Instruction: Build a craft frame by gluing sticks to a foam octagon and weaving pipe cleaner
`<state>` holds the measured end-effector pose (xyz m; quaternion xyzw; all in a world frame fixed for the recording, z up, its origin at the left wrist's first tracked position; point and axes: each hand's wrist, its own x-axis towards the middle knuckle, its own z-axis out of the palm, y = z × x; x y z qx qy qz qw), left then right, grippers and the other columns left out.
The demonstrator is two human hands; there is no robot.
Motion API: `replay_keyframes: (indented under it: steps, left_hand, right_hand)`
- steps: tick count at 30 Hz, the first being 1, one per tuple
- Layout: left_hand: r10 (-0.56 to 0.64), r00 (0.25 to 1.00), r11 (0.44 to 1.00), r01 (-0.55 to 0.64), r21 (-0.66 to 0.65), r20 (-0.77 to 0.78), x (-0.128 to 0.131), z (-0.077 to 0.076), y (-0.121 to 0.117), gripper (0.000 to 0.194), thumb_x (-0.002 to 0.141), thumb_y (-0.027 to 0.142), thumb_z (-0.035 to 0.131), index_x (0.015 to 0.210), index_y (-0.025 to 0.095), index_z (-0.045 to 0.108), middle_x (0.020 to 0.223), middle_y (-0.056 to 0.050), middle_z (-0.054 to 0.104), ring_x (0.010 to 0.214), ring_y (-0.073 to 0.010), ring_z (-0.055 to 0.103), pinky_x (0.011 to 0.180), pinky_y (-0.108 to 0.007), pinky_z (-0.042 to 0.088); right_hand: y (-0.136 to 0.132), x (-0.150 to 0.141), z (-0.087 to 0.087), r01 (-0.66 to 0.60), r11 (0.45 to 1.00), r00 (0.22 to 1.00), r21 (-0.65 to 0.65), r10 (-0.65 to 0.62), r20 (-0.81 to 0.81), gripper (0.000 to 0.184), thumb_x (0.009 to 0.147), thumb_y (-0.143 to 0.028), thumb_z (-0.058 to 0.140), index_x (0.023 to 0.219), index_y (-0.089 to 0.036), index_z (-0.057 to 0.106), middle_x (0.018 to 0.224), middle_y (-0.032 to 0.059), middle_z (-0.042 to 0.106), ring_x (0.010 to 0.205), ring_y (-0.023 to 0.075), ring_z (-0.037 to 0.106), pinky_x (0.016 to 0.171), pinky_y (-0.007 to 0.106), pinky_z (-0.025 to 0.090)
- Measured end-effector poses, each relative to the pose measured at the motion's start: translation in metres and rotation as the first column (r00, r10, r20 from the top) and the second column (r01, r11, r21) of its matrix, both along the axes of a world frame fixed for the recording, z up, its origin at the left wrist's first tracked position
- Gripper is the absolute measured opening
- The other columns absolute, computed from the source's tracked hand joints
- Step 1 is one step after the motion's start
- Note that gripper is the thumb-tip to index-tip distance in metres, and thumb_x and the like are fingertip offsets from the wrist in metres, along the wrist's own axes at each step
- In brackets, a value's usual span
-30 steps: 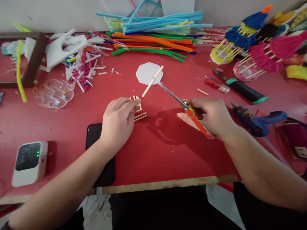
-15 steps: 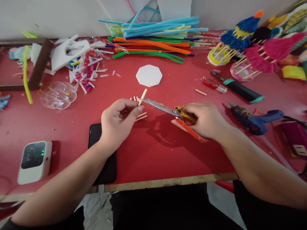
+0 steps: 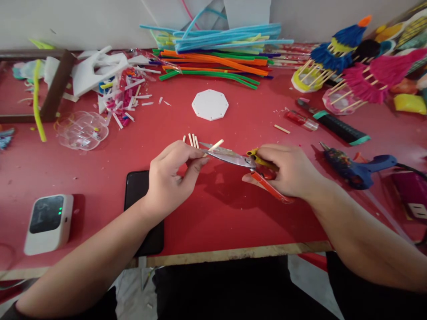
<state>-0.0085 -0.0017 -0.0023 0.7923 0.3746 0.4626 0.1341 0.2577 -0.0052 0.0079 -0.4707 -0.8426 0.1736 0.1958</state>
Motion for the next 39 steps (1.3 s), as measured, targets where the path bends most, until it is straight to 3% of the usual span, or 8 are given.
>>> replay_keyframes:
  steps: [8, 17, 23, 29, 32, 35, 39]
  left_hand:
    - [-0.042, 0.999, 0.996, 0.044, 0.075, -0.03, 0.001, 0.003, -0.002, 0.017, 0.087, 0.002, 0.066, 0.085, 0.018, 0.062, 0.083, -0.003, 0.074, 0.077, -0.0147, 0.07, 0.065, -0.027, 0.056]
    - [0.007, 0.995, 0.99, 0.006, 0.137, -0.098, 0.001, 0.001, -0.01, 0.019, 0.085, 0.002, 0.064, 0.093, 0.018, 0.065, 0.085, -0.004, 0.071, 0.076, -0.0169, 0.069, 0.063, -0.028, 0.057]
    - [0.013, 0.996, 0.99, 0.0, 0.144, -0.085, 0.002, 0.002, -0.012, 0.017, 0.086, 0.005, 0.065, 0.093, 0.02, 0.067, 0.084, -0.003, 0.072, 0.075, -0.0161, 0.069, 0.061, -0.027, 0.056]
    - [0.01, 0.998, 0.988, 0.0, 0.153, -0.066, 0.002, 0.003, -0.012, 0.015, 0.086, 0.005, 0.064, 0.091, 0.019, 0.066, 0.08, -0.003, 0.07, 0.073, -0.0153, 0.069, 0.057, -0.025, 0.055]
    - [0.005, 0.998, 0.991, 0.004, 0.136, -0.063, 0.003, 0.003, -0.013, 0.017, 0.087, 0.005, 0.064, 0.093, 0.021, 0.066, 0.082, -0.002, 0.072, 0.074, -0.0154, 0.07, 0.059, -0.026, 0.057]
    - [-0.013, 0.999, 0.994, 0.018, 0.112, -0.049, 0.003, 0.004, -0.014, 0.018, 0.087, 0.006, 0.065, 0.092, 0.023, 0.064, 0.084, -0.002, 0.074, 0.074, -0.0161, 0.071, 0.061, -0.028, 0.059]
    - [-0.021, 1.0, 0.998, 0.022, 0.062, -0.014, 0.004, 0.004, -0.013, 0.017, 0.088, 0.009, 0.067, 0.088, 0.025, 0.061, 0.082, -0.001, 0.074, 0.073, -0.0164, 0.071, 0.063, -0.03, 0.06]
  right_hand:
    - [-0.006, -0.002, -0.011, 0.068, 0.985, 0.996, 0.156, -0.077, 0.05, 0.047, 0.091, -0.065, 0.053, 0.071, -0.025, 0.037, 0.068, -0.0013, 0.046, 0.056, 0.0125, 0.038, 0.054, 0.028, 0.028]
    - [-0.011, -0.004, -0.016, 0.091, 0.986, 0.992, 0.139, -0.101, 0.071, 0.048, 0.091, -0.068, 0.049, 0.075, -0.023, 0.048, 0.074, 0.0033, 0.057, 0.06, 0.0157, 0.05, 0.057, 0.029, 0.034]
    - [-0.013, -0.009, -0.013, 0.07, 0.988, 0.997, 0.135, -0.074, 0.032, 0.046, 0.09, -0.067, 0.052, 0.076, -0.023, 0.047, 0.075, 0.0027, 0.055, 0.063, 0.0163, 0.05, 0.058, 0.029, 0.035]
    - [-0.016, -0.011, -0.015, 0.095, 0.98, 0.992, 0.173, -0.108, 0.07, 0.04, 0.086, -0.059, 0.056, 0.072, -0.025, 0.042, 0.071, 0.0029, 0.051, 0.06, 0.0167, 0.046, 0.055, 0.03, 0.031]
    - [-0.017, -0.012, -0.016, 0.078, 0.977, 0.99, 0.197, -0.099, 0.1, 0.028, 0.083, -0.048, 0.055, 0.073, -0.025, 0.043, 0.071, 0.0047, 0.054, 0.06, 0.0182, 0.048, 0.054, 0.031, 0.031]
    - [-0.016, -0.014, -0.016, 0.092, 0.983, 0.987, 0.158, -0.111, 0.118, 0.015, 0.077, -0.034, 0.052, 0.072, -0.025, 0.042, 0.072, 0.0051, 0.056, 0.06, 0.0182, 0.051, 0.054, 0.031, 0.032]
    - [-0.013, -0.013, -0.013, 0.07, 0.994, 0.988, 0.084, -0.081, 0.133, 0.012, 0.072, -0.033, 0.052, 0.07, -0.025, 0.042, 0.069, 0.0036, 0.055, 0.055, 0.0163, 0.047, 0.052, 0.03, 0.035]
